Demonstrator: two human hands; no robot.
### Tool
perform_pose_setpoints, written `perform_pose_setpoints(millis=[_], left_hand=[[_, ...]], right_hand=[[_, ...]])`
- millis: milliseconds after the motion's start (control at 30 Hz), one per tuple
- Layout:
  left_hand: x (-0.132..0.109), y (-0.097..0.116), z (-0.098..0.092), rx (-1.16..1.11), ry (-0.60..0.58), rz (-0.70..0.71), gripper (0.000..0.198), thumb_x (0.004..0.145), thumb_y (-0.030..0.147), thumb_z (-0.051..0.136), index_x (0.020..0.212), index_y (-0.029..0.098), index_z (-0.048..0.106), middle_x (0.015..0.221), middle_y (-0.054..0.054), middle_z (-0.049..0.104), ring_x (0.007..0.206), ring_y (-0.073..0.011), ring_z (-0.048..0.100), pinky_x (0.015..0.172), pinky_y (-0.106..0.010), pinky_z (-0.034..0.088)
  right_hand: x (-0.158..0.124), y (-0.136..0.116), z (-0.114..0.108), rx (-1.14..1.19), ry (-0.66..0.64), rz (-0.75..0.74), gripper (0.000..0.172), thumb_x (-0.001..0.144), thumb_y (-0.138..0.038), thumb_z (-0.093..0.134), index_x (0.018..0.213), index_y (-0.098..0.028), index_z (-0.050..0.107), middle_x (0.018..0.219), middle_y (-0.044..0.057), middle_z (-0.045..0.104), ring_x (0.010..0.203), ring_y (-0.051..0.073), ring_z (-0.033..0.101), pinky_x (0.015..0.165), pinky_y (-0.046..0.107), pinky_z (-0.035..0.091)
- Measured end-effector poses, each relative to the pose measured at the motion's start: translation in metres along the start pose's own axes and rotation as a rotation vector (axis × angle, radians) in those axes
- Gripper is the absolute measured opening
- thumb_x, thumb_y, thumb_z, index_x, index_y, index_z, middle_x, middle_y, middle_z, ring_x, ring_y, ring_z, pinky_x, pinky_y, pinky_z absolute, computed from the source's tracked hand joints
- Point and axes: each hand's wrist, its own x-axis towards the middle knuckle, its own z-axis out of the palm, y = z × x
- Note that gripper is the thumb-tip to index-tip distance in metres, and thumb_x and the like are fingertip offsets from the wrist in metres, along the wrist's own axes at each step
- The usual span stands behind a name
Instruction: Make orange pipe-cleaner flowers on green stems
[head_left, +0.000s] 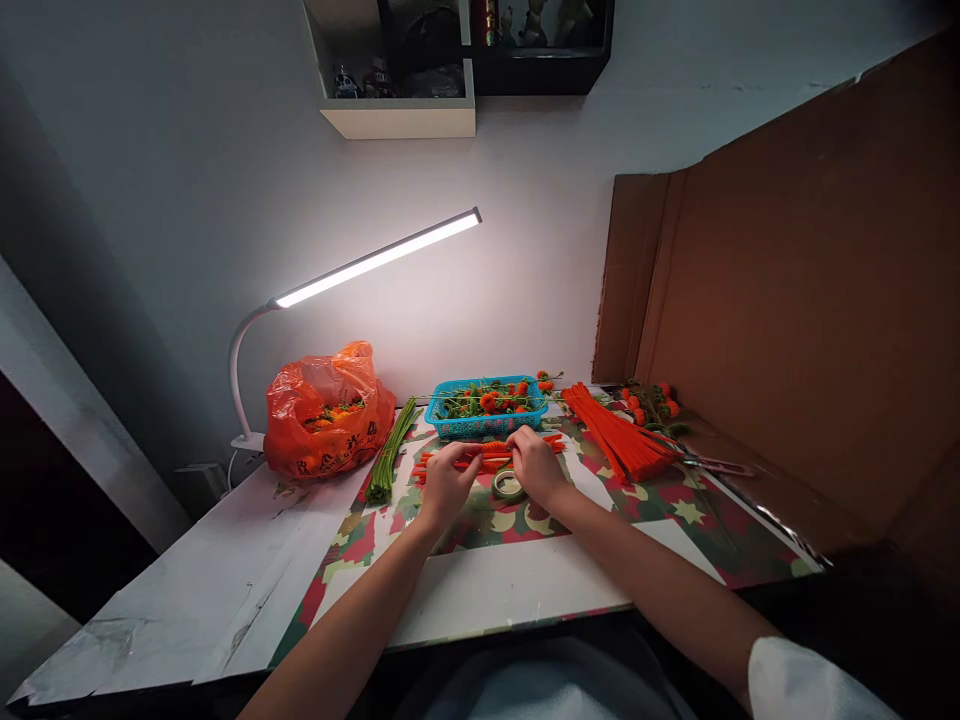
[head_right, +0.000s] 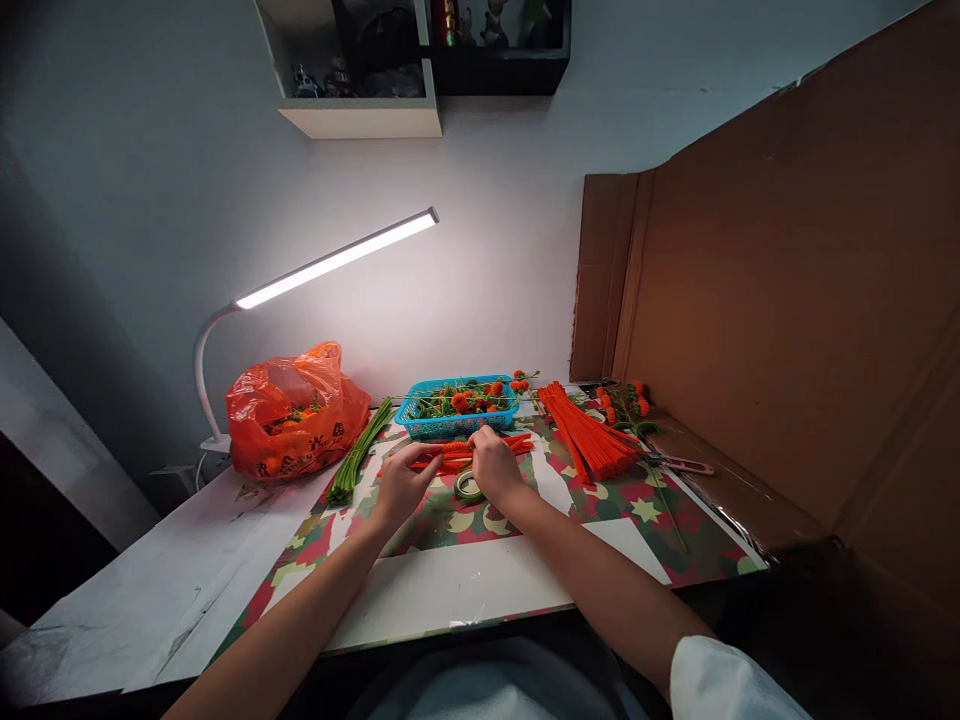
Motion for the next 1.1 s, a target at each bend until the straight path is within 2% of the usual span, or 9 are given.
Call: perform_pose_setpoints(millis=[333, 600, 867, 1100], left_hand=[[-0.0003, -0.0010, 0.0001, 0.064, -0.037, 0.048, 0.010, 0.077, 0.018, 0.057, 0.077, 0.019, 0.068, 0.073, -0.003, 0.068, 0.067, -0.0157, 0.063, 0.064, -0.028, 0.050], [-0.0007, -0.0003, 0.0037, 0.028, -0.035, -0.077, 0.009, 0.076, 0.019, 0.056, 0.078, 0.017, 0.065, 0.076, -0.004, 0.069, 0.068, -0.0167, 0.065, 0.062, -0.027, 0.050], [-0.0008, -0.0007, 0.0030, 0.086, -0.056, 0.050, 0.010, 0.076, 0.017, 0.056, 0.076, 0.019, 0.066, 0.074, -0.003, 0.068, 0.066, -0.0161, 0.062, 0.062, -0.028, 0.049], [-0.0006, -0.0020, 0.0029, 0.093, -0.058, 0.093, 0.011, 0.076, 0.015, 0.057, 0.076, 0.020, 0.067, 0.071, -0.002, 0.067, 0.066, -0.0157, 0.062, 0.063, -0.027, 0.048]], right_hand=[[-0.0012, -0.0043, -0.0031, -0.185, -0.063, -0.101, 0.025, 0.080, 0.002, 0.037, 0.084, -0.014, 0.056, 0.090, 0.009, 0.057, 0.082, 0.018, 0.053, 0.070, 0.026, 0.039], [0.0001, -0.0082, -0.0040, -0.104, -0.096, 0.062, 0.018, 0.081, -0.004, 0.042, 0.082, -0.015, 0.056, 0.087, 0.006, 0.057, 0.077, 0.016, 0.054, 0.065, 0.024, 0.037], [0.0009, -0.0067, -0.0035, -0.163, -0.089, -0.023, 0.027, 0.077, 0.005, 0.039, 0.082, -0.016, 0.055, 0.091, 0.009, 0.057, 0.078, 0.018, 0.053, 0.064, 0.026, 0.037], [0.0006, -0.0043, -0.0013, -0.048, -0.048, -0.058, 0.028, 0.077, 0.005, 0.036, 0.083, -0.016, 0.054, 0.089, 0.007, 0.056, 0.080, 0.018, 0.053, 0.069, 0.026, 0.039]])
